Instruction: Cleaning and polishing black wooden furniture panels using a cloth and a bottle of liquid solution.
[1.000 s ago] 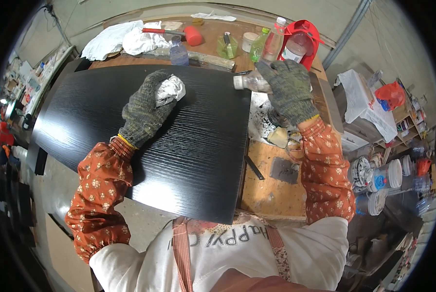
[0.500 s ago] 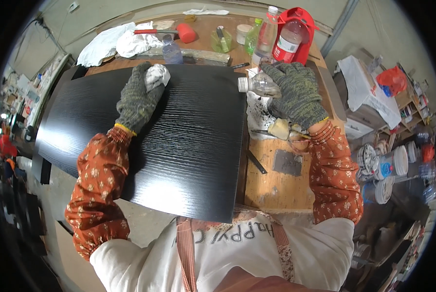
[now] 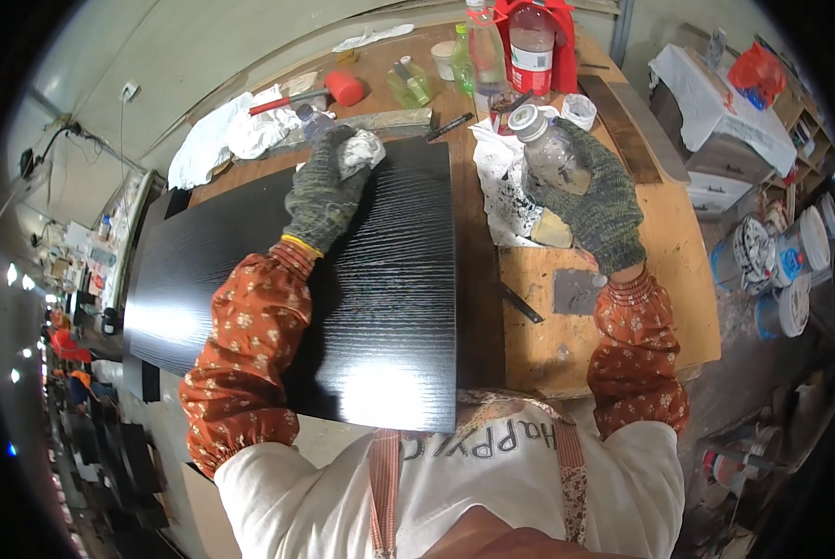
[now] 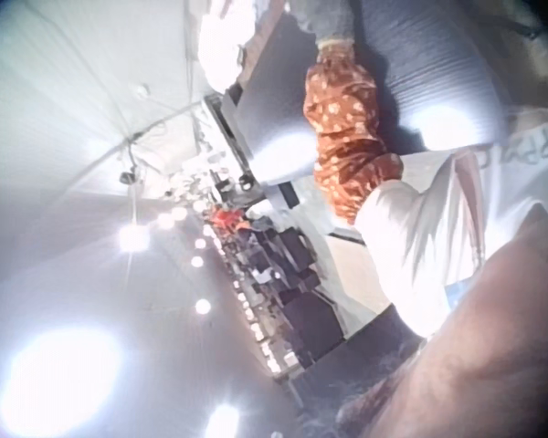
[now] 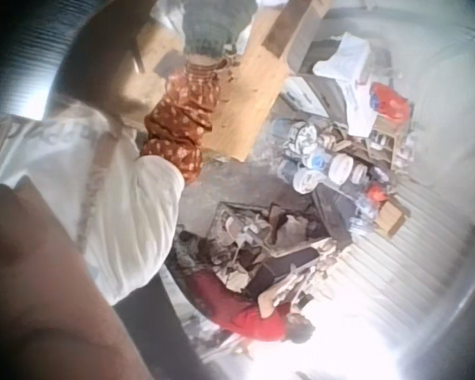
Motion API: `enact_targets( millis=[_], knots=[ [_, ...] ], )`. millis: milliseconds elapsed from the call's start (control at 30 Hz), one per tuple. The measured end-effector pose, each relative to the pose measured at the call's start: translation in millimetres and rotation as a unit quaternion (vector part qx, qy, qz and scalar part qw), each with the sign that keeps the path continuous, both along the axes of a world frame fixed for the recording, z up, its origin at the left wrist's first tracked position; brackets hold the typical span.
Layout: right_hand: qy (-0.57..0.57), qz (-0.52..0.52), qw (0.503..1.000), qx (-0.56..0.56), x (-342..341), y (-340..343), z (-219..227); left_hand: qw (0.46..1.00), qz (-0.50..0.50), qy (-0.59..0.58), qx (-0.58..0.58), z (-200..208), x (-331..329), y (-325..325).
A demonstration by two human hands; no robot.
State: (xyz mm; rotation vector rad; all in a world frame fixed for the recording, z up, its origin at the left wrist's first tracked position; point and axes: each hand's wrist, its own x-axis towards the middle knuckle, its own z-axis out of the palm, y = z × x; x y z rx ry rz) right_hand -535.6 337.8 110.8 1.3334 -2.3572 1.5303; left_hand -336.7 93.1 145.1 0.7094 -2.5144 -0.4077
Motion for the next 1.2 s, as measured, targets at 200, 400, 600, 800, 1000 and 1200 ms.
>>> enact_targets(
  millis=[200,400,600,800,1000,1200],
  knots=[
    [-0.060,-0.010,0.995,-0.076,17.9,2.9,-7.9,0.943,-0.321,0.035,-0.082,-5.0,-43.8,67.6],
    [-0.069,-0.064,0.994,-0.063,25.0,37.8,-4.3,0.985,-0.051,0.072,0.150,-13.5,-16.6,-4.3],
    [-0.109,-0.092,0.985,-0.096,22.0,35.4,-18.7,0.965,-0.256,0.058,0.025,-12.2,-41.1,49.0],
    [-0.036,-0.081,0.991,-0.098,25.6,38.8,-20.7,0.996,-0.029,0.054,0.070,-15.8,1.9,-28.9],
    [-0.057,-0.073,0.989,-0.114,19.5,22.5,-33.7,0.963,-0.264,0.057,-0.014,-9.8,-35.0,43.8],
    [-0.112,-0.049,0.986,-0.112,26.3,24.4,-23.4,0.992,0.105,0.027,-0.058,-10.0,41.7,-69.0]
  ],
)
